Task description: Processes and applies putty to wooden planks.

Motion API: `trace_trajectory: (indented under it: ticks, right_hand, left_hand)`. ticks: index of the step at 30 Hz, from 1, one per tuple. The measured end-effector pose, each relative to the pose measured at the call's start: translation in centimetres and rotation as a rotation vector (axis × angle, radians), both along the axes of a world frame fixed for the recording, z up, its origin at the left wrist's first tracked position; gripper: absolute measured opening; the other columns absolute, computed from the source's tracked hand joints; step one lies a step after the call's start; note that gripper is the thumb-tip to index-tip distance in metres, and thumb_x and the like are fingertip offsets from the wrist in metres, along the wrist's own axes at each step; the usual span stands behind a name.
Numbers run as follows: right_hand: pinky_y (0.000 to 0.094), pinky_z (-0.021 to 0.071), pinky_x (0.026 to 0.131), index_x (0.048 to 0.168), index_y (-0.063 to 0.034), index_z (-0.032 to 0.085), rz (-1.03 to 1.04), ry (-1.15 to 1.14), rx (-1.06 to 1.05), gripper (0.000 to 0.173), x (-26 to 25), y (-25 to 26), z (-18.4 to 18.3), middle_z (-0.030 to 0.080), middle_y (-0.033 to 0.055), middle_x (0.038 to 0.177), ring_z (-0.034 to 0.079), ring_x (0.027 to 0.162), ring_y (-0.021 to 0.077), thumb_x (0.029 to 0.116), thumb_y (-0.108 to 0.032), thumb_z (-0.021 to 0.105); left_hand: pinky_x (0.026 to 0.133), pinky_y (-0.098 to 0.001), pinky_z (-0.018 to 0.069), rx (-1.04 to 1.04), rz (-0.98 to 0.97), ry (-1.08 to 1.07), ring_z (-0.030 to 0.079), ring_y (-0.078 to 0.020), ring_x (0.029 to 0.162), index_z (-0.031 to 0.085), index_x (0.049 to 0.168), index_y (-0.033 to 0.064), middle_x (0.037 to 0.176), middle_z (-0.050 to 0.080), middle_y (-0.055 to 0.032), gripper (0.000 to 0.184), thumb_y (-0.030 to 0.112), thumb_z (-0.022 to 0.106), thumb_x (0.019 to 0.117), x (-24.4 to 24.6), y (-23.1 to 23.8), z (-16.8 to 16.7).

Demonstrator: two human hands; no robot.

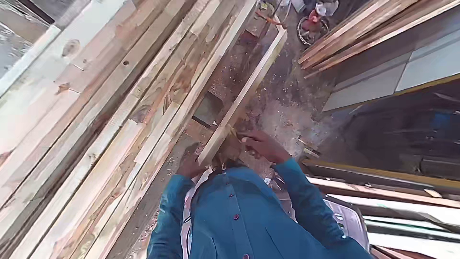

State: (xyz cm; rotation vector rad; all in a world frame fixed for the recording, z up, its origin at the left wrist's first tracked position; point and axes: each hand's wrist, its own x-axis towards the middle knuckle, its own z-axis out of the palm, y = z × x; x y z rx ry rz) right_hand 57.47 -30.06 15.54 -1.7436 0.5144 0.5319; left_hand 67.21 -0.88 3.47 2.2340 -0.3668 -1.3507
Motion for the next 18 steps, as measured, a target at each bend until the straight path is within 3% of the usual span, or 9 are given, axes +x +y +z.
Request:
trace_trajectory:
  ticks: [3, 6, 8, 9, 10, 11, 13, 14, 18]
  right_hand:
    - [0.0178, 0.0401, 0.042, 0.105, -0.0093, 0.065, -0.208, -0.062, 0.358, 0.035, -1.0, -3.4, -0.3, 0.056, -0.0022, 0.069, 0.045, 0.047, 0.0032, 0.1112, -0.034, 0.042]
    - [0.0244, 0.0560, 0.056, 0.106, -0.0031, 0.067, -0.273, -0.139, 0.377, 0.041, -1.4, -4.6, -1.4, 0.072, 0.0071, 0.084, 0.065, 0.061, 0.0109, 0.1130, -0.029, 0.036]
    - [0.0263, 0.0567, 0.058, 0.113, -0.0016, 0.068, -0.281, -0.177, 0.349, 0.036, -1.2, -4.7, -2.6, 0.075, 0.0103, 0.093, 0.067, 0.066, 0.0135, 0.1116, -0.025, 0.041]
    - [0.0286, 0.0577, 0.060, 0.119, -0.0020, 0.067, -0.261, -0.177, 0.280, 0.033, -1.0, -4.5, -3.0, 0.075, 0.0109, 0.098, 0.068, 0.068, 0.0155, 0.1107, -0.025, 0.046]
    - [0.0339, 0.0613, 0.064, 0.125, -0.0022, 0.065, -0.225, -0.174, 0.180, 0.030, -0.8, -4.2, -3.3, 0.075, 0.0123, 0.102, 0.072, 0.074, 0.0196, 0.1091, -0.024, 0.051]
    - [0.0394, 0.0635, 0.069, 0.129, -0.0033, 0.063, -0.187, -0.177, 0.038, 0.030, 0.0, -3.9, -3.5, 0.075, 0.0138, 0.103, 0.074, 0.077, 0.0229, 0.1070, -0.023, 0.056]
    - [0.0503, 0.0602, 0.077, 0.142, -0.0086, 0.059, -0.103, -0.221, -0.279, 0.042, 2.4, -3.8, -4.6, 0.073, 0.0189, 0.104, 0.072, 0.083, 0.0303, 0.1028, -0.021, 0.064]
    - [0.0537, 0.0562, 0.086, 0.150, -0.0147, 0.054, -0.053, -0.236, -0.413, 0.050, 3.9, -4.1, -5.4, 0.072, 0.0191, 0.109, 0.071, 0.092, 0.0326, 0.1018, -0.020, 0.065]
    - [0.0614, 0.0505, 0.101, 0.162, -0.0262, 0.035, 0.033, -0.141, -0.633, 0.061, 6.4, -2.8, -8.7, 0.068, 0.0198, 0.129, 0.067, 0.115, 0.0397, 0.1051, -0.020, 0.056]
  left_hand:
    - [0.106, -0.0552, 0.0489, -0.106, 0.057, -0.008, 0.065, -0.0348, 0.118, 0.060, 0.134, -0.0037, 0.125, 0.067, -0.0245, 0.059, 0.047, 0.042, 0.1096, 0.8, 0.9, -2.1]
    - [0.117, -0.0601, 0.0374, -0.001, 0.185, -0.056, 0.050, -0.0393, 0.140, 0.042, 0.155, 0.0034, 0.149, 0.052, -0.0268, 0.064, 0.045, 0.018, 0.1128, 0.2, -0.5, -2.7]
    - [0.094, -0.0505, 0.0556, -0.033, 0.304, 0.056, 0.068, -0.0297, 0.109, 0.054, 0.144, 0.0069, 0.124, 0.067, -0.0198, 0.059, 0.043, 0.020, 0.1139, 0.7, -0.3, -3.4]
    - [0.066, -0.0385, 0.0582, -0.089, 0.383, 0.169, 0.068, -0.0201, 0.076, 0.062, 0.124, 0.0084, 0.094, 0.070, -0.0108, 0.057, 0.046, 0.021, 0.1133, 0.9, 0.2, -4.8]
    - [0.054, -0.0349, 0.0567, -0.122, 0.431, 0.259, 0.066, -0.0181, 0.061, 0.063, 0.117, 0.0077, 0.081, 0.069, -0.0087, 0.057, 0.048, 0.023, 0.1125, 0.8, 0.7, -5.7]
    - [0.056, -0.0360, 0.0579, -0.097, 0.414, 0.202, 0.067, -0.0191, 0.063, 0.063, 0.121, 0.0078, 0.083, 0.070, -0.0099, 0.056, 0.047, 0.024, 0.1124, 0.8, 0.6, -5.3]
    - [0.100, -0.0544, 0.0523, 0.087, 0.262, -0.063, 0.067, -0.0345, 0.115, 0.055, 0.145, 0.0032, 0.127, 0.067, -0.0236, 0.065, 0.046, 0.017, 0.1131, 0.1, -1.1, -1.7]
    - [0.107, -0.0610, 0.0452, 0.162, 0.223, -0.197, 0.062, -0.0403, 0.127, 0.055, 0.143, -0.0007, 0.134, 0.063, -0.0276, 0.071, 0.048, 0.013, 0.1123, -0.9, -1.9, -1.0]
    - [0.108, -0.0661, 0.0424, 0.227, 0.183, -0.383, 0.059, -0.0418, 0.131, 0.051, 0.150, 0.0090, 0.138, 0.063, -0.0234, 0.073, 0.054, 0.010, 0.1095, -3.1, -2.3, -1.6]
